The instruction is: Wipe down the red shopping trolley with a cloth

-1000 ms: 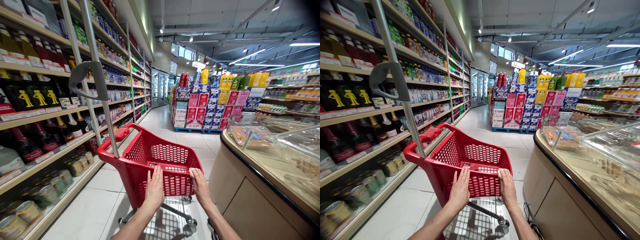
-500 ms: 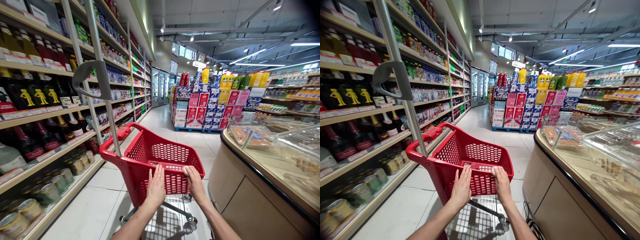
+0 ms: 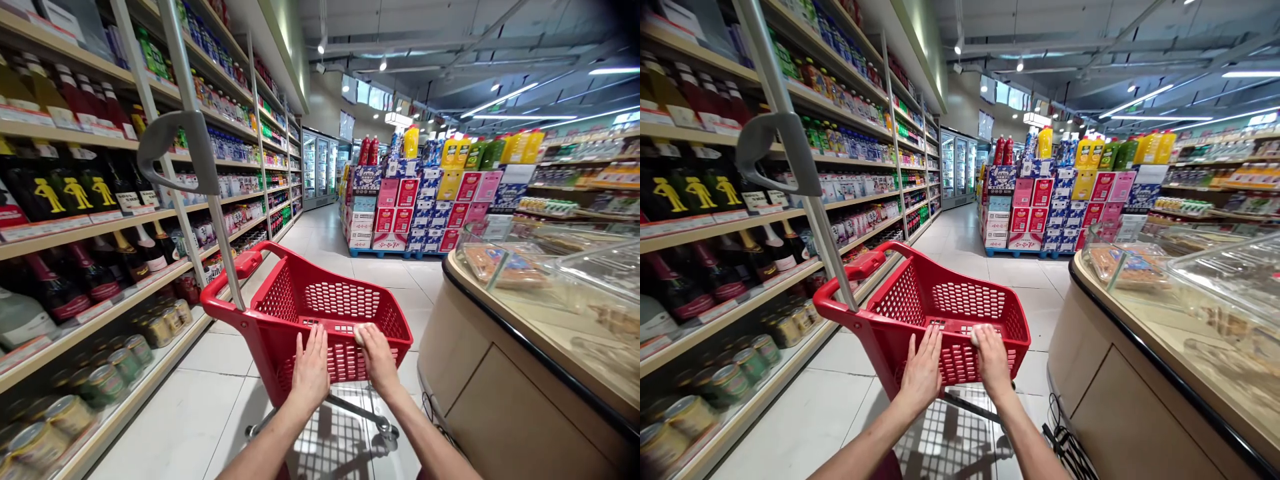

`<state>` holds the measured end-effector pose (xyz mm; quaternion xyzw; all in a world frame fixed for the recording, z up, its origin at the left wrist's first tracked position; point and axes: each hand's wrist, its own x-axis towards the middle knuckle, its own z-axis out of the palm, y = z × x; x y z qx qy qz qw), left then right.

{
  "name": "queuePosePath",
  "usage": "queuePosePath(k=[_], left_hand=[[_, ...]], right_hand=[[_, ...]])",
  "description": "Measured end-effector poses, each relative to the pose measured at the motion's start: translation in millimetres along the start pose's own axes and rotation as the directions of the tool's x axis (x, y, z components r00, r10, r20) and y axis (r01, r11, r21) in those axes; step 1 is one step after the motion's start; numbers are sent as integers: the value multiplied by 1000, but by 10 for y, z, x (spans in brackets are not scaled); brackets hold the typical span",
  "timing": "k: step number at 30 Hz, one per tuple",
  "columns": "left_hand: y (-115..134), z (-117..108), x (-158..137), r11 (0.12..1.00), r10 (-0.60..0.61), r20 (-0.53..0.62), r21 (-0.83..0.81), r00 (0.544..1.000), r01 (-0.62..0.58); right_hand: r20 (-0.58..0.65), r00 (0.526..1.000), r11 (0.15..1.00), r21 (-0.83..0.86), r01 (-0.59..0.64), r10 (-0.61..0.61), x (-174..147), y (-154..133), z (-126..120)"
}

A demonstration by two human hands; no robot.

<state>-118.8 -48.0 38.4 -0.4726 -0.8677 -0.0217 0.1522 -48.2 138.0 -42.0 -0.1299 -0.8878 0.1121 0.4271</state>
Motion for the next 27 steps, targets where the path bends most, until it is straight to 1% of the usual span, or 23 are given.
queuePosePath(k=[2,4,7,9,11,14,16,18,20,22,23,25,27], left_hand=[[-35,-20,8,1000,16,-11,22,1000,-16],[-122,-42,10,999,-11,-44,44,999,13],[-279,-59,3,990,-101,-105,85,989,111],[-336,-51,-2,987,-109,-118,104,987,122],[-341,-38,-1,988,-105,-117,103,988,118],[-326,-41,-3,987,-116,-114,98,987,127],[-360,-65,-16,989,-95,-111,105,989,107],[-430,-96,-40,987,-99,-124,110,987,113],[-502,-118,-68,985,-118,-142,111,983,134],[-538,-122,-88,983,-129,-147,109,981,145],[-538,-120,-92,984,-128,-145,105,981,144],[-512,-119,-91,984,-133,-143,95,981,148],[-486,-138,-89,985,-137,-136,85,981,149]], right_hand=[[24,997,997,9,71,-71,65,-163,67],[36,996,996,4,84,-84,71,-134,54],[-11,1000,1000,-27,-11,10,9,124,-54],[-47,996,996,-37,-76,74,0,197,-86],[-32,997,997,-25,-69,68,50,57,-35],[25,999,999,37,26,-27,198,-400,148],[38,997,995,76,69,-72,279,-615,237],[44,995,992,90,87,-91,289,-619,239],[39,996,995,70,72,-75,232,-447,175],[18,1000,999,27,21,-22,171,-262,111],[9,1000,1000,9,-6,6,157,-221,99],[8,1000,1000,10,-21,21,178,-306,128],[26,999,998,61,19,-20,258,-568,211]])
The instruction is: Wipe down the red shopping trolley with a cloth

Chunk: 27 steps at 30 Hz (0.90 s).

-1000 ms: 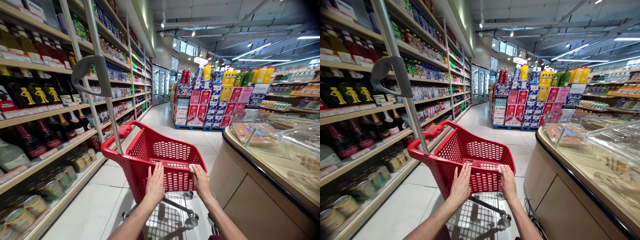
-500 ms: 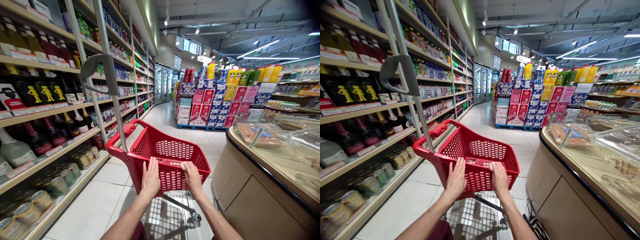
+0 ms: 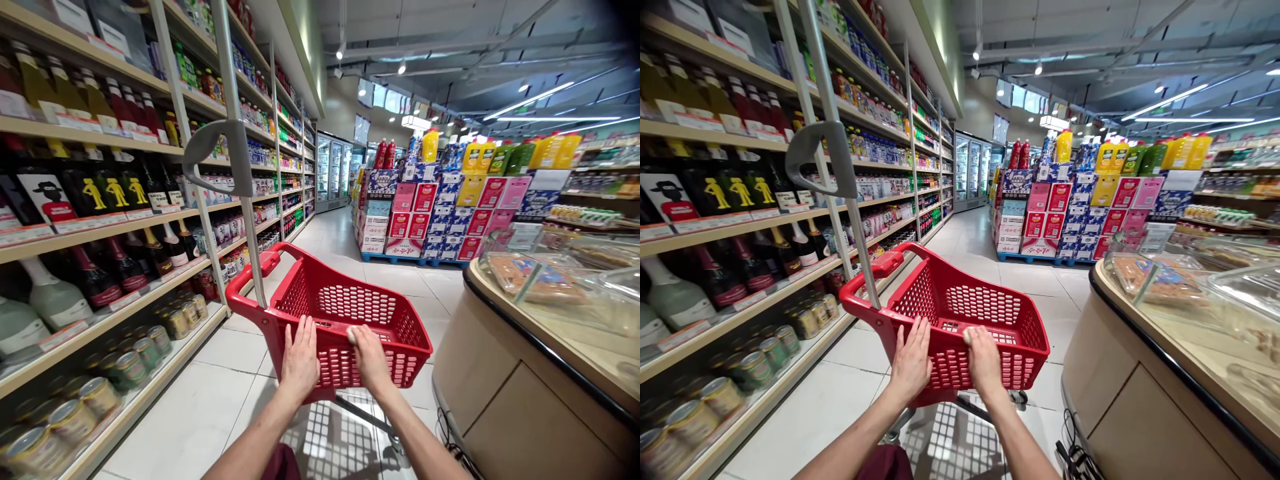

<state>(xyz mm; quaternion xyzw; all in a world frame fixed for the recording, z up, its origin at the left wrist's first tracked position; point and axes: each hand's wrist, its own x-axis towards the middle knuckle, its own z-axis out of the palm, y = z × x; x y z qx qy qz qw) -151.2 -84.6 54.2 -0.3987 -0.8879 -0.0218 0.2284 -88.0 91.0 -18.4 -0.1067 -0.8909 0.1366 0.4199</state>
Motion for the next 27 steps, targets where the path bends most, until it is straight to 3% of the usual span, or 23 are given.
queuePosePath(k=[4,8,11,13,17,19,21,23,27], left_hand=[[-101,-112,2,1000,3,-16,-14,1000,-4],[-312,-207,-9,997,-80,-57,5,995,80],[-359,-200,-18,998,-70,-38,4,997,70],[-336,-178,-21,997,-82,-50,7,995,83],[-315,-166,-38,998,-63,-67,21,996,64],[-351,-179,-58,999,-38,-59,28,998,39],[-401,-190,-84,999,-13,-61,35,998,15],[-435,-190,-113,999,0,-75,35,997,3],[-388,-169,-155,1000,-8,-99,11,995,9]], right_hand=[[56,994,992,88,86,-92,176,-377,119],[77,994,997,38,72,-75,66,-37,-9],[29,1000,1000,-6,5,-5,-7,149,-44],[22,1000,1000,23,0,0,49,-26,21],[28,996,986,148,82,-87,359,-773,213],[36,991,977,176,120,-128,473,-973,233],[67,985,974,175,146,-159,454,-907,178],[94,983,980,141,142,-156,319,-633,86],[25,999,999,34,40,-41,56,-189,-4]])
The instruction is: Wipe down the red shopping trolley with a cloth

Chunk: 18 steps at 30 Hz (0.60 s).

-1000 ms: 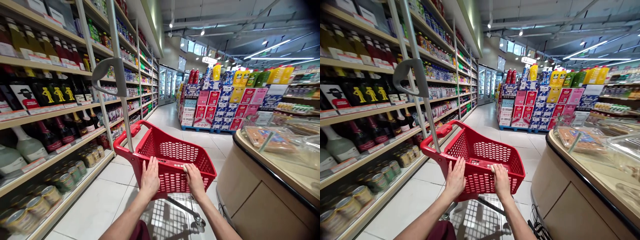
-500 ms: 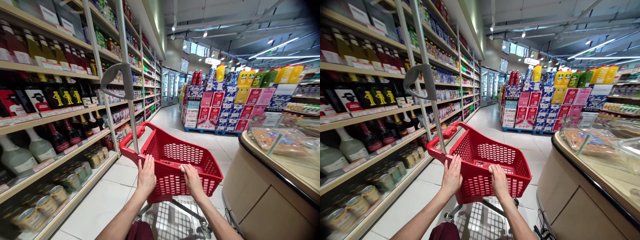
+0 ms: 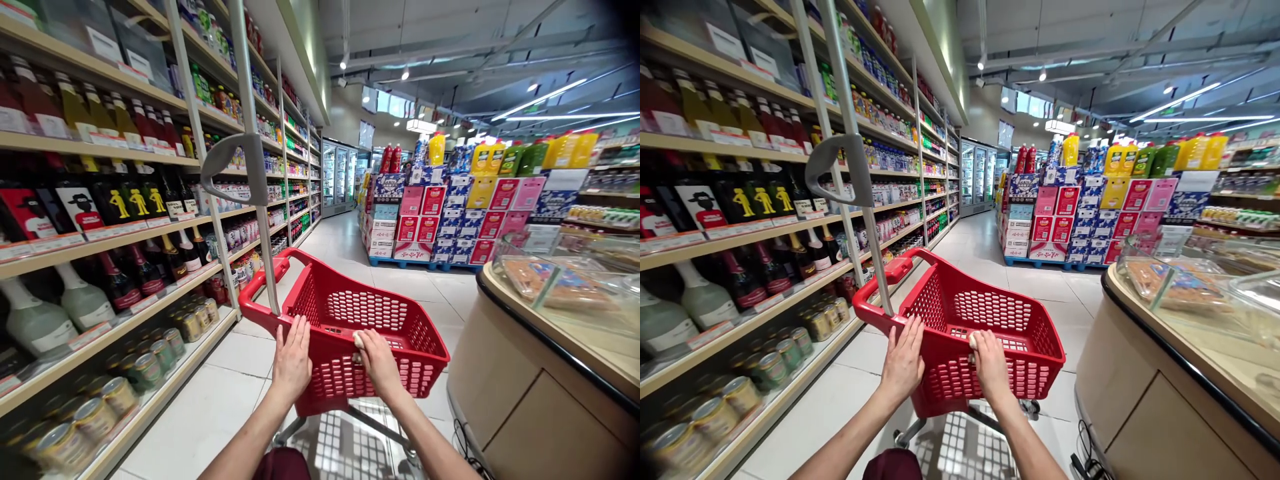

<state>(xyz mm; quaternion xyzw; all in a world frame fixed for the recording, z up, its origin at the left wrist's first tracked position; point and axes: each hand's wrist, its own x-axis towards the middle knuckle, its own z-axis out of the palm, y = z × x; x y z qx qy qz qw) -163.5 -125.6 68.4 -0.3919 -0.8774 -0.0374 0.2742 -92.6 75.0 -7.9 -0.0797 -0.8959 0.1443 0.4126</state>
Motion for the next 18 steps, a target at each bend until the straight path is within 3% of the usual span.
queuePosePath(k=[2,7,10,14,18], left_hand=[[58,4,-12,1000,-14,-16,-8,1000,14],[31,-38,-37,1000,17,-55,-18,998,-19],[-103,-90,-47,1000,-11,-87,9,996,12],[-173,-122,-44,1000,-26,-69,2,997,26],[-130,-115,-49,998,-60,-70,-31,996,58]], right_hand=[[-21,1000,1000,18,-13,13,11,-123,51],[59,997,988,148,45,-54,302,-732,164],[92,993,983,175,59,-76,265,-588,56],[33,999,993,114,-12,8,108,-271,-23],[19,999,988,153,28,-31,221,-640,135]])
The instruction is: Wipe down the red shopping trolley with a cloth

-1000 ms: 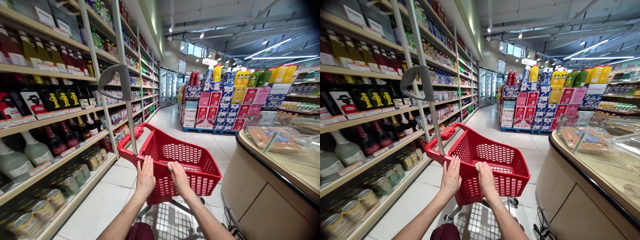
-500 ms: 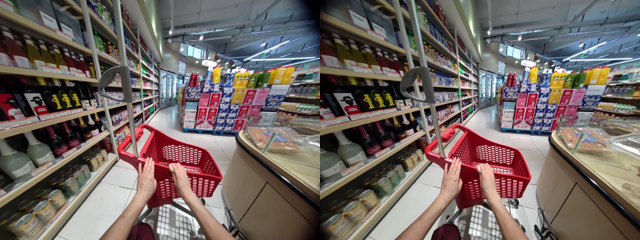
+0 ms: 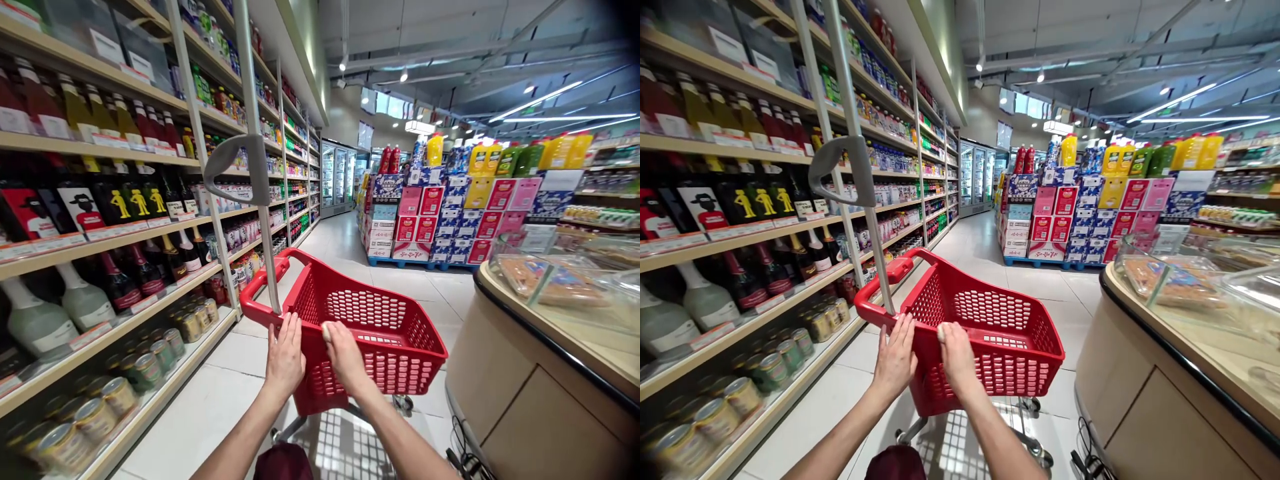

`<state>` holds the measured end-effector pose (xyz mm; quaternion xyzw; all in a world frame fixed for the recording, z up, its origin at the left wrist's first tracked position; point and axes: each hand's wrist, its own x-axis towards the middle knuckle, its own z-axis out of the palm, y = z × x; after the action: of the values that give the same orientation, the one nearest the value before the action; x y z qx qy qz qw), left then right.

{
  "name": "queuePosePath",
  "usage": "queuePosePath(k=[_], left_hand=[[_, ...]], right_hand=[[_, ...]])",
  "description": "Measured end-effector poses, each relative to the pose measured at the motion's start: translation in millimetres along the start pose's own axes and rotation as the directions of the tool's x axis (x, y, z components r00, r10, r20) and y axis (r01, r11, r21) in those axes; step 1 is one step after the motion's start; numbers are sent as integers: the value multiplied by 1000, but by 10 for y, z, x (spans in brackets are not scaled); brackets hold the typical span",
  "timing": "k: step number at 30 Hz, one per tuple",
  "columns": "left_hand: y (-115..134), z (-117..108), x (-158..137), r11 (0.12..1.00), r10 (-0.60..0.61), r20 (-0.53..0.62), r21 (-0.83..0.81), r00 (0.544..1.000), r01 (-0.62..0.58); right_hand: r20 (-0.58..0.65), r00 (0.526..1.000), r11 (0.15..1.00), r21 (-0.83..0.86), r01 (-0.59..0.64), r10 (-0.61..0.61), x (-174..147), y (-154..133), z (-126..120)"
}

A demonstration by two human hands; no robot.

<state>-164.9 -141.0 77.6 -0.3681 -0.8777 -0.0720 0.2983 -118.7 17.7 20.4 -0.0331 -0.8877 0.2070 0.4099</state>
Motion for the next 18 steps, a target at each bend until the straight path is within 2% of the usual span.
queuePosePath(k=[2,4,6,9,12,16,18], left_hand=[[-6,-10,-17,1000,7,5,0,1000,-7],[-34,-35,-37,1000,29,17,4,999,-29],[-66,-66,-59,999,43,28,4,999,-43],[-96,-113,-97,999,32,27,-12,999,-32],[-104,-165,-162,999,17,9,-44,1000,-16],[-15,-247,-280,990,-23,-66,-141,998,13],[150,-280,-321,958,-103,-136,-279,985,62]], right_hand=[[9,999,999,24,35,-36,107,-194,86],[32,998,998,32,55,-56,130,-218,59],[62,997,999,18,40,-41,31,-51,-80],[60,996,998,-28,-62,63,-245,343,-387],[61,985,985,58,-165,161,-453,551,-653],[38,964,938,225,-264,262,-459,371,-836],[-14,951,927,230,-297,308,-410,165,-890]])
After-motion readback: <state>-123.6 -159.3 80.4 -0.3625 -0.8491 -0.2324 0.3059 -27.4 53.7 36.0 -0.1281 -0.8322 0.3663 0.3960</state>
